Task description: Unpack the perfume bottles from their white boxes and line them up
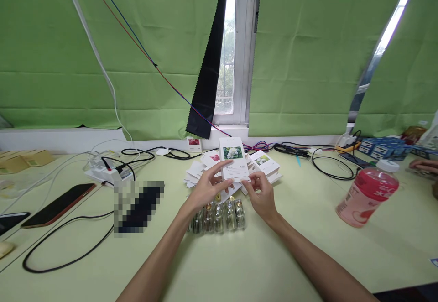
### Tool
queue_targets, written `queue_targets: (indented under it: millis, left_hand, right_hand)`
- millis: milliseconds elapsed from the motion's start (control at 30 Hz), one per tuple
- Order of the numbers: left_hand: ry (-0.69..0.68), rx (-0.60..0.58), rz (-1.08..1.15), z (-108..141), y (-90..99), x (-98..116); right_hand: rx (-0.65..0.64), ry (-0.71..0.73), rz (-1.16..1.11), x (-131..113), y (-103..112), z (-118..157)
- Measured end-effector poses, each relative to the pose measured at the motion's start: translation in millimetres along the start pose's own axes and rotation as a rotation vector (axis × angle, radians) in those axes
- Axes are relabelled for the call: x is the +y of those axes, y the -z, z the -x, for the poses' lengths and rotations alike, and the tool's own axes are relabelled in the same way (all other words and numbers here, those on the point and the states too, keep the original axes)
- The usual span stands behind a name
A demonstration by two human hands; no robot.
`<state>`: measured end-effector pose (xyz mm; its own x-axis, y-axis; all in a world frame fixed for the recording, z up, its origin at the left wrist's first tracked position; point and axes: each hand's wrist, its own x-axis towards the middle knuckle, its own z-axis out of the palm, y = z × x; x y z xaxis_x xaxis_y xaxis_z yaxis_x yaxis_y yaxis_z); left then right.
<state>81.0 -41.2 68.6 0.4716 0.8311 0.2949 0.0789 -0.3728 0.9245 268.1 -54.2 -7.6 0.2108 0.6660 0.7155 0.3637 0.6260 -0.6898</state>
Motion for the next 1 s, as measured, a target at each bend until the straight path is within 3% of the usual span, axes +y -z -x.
queue_targets:
  millis: [333, 500, 667, 1000]
  left_hand:
    - [0.0, 0.007, -0.015, -0.1, -0.5, -0.2]
    - [0.005, -0.007, 0.014, 0.5, -0.7, 1.6]
    - [0.008, -0.028, 0.045, 0.2, -0.5, -0.3]
    - [0.003, -0.037, 0.013, 1.7, -0.3, 1.0]
  right_hand:
    - [-0.002, -0.029, -0.044, -1.3, -1.1, -0.9]
    - [-0.101, -0.061, -0.023, -2.5, 0.2, -1.8]
    - [-0.191, -0.021, -0.021, -1.1, 0.7, 0.2]
    - [-0.19, 0.04, 0.033, -1.9, 1.5, 0.9]
